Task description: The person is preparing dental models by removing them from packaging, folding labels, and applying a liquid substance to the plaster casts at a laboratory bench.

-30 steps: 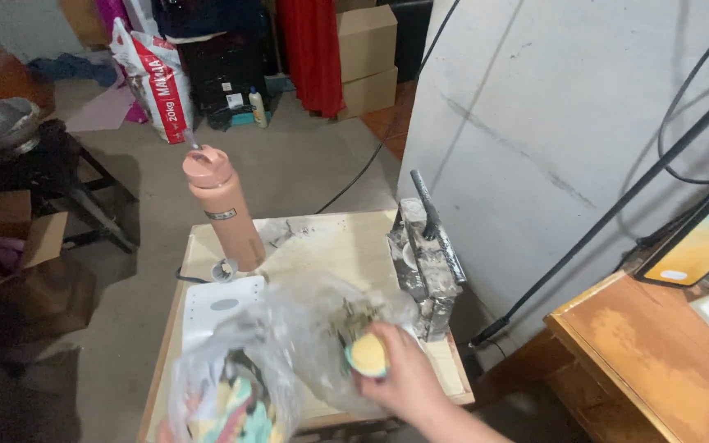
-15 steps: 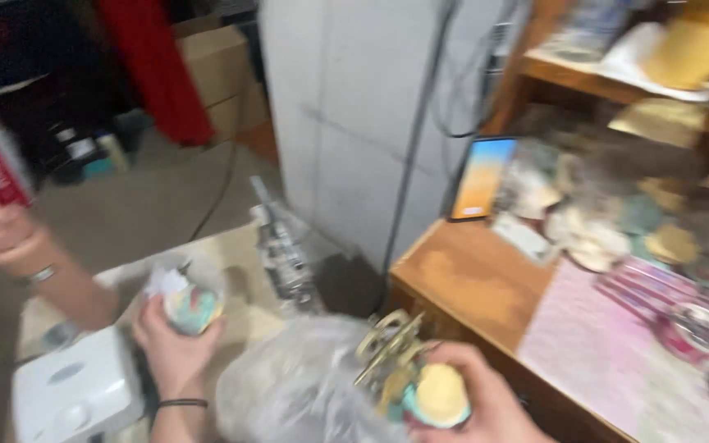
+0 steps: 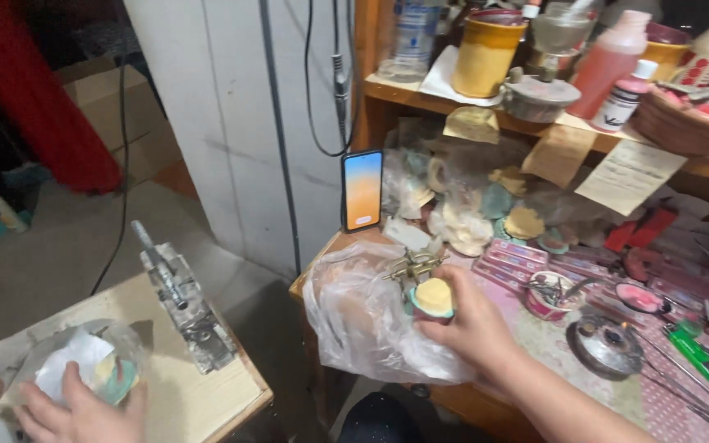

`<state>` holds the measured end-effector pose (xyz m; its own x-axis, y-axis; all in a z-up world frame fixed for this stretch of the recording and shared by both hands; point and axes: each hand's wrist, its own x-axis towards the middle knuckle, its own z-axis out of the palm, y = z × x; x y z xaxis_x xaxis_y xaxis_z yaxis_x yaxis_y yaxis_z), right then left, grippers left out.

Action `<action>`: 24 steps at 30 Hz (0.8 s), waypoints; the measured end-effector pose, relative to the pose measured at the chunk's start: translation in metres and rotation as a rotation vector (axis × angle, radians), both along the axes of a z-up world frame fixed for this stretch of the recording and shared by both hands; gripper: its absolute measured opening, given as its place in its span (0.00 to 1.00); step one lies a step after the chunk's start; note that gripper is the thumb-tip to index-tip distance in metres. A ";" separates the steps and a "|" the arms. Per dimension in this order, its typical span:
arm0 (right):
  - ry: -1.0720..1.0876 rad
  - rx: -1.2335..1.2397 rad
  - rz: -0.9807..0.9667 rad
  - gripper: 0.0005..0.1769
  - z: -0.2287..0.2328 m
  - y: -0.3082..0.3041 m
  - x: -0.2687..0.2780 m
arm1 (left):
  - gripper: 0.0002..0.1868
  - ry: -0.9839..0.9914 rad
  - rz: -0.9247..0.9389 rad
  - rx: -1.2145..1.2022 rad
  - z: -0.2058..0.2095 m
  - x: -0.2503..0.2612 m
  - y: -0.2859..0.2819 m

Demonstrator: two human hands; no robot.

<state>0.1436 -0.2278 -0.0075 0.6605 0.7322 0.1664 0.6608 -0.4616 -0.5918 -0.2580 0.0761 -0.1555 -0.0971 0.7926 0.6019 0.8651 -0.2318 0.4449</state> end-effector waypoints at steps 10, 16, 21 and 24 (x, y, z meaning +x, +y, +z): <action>0.168 0.111 0.092 0.42 -0.003 -0.009 0.011 | 0.52 -0.047 -0.788 -0.667 0.135 0.218 -0.148; 0.487 0.489 0.021 0.29 -0.005 -0.019 0.027 | 0.29 0.312 -0.799 -0.789 0.116 0.257 -0.154; 1.131 0.793 -0.081 0.25 0.002 -0.036 0.043 | 0.17 -0.015 -0.750 -0.679 0.106 0.234 -0.132; 1.123 0.789 -0.070 0.22 -0.007 -0.041 0.043 | 0.07 -0.293 -0.727 -0.780 0.110 0.223 -0.125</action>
<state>0.1866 -0.2687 -0.0146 0.7465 0.6537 -0.1242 -0.3533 0.2314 -0.9064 -0.0350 -0.0488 -0.0456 0.4884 0.8707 -0.0583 0.4736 -0.2084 0.8558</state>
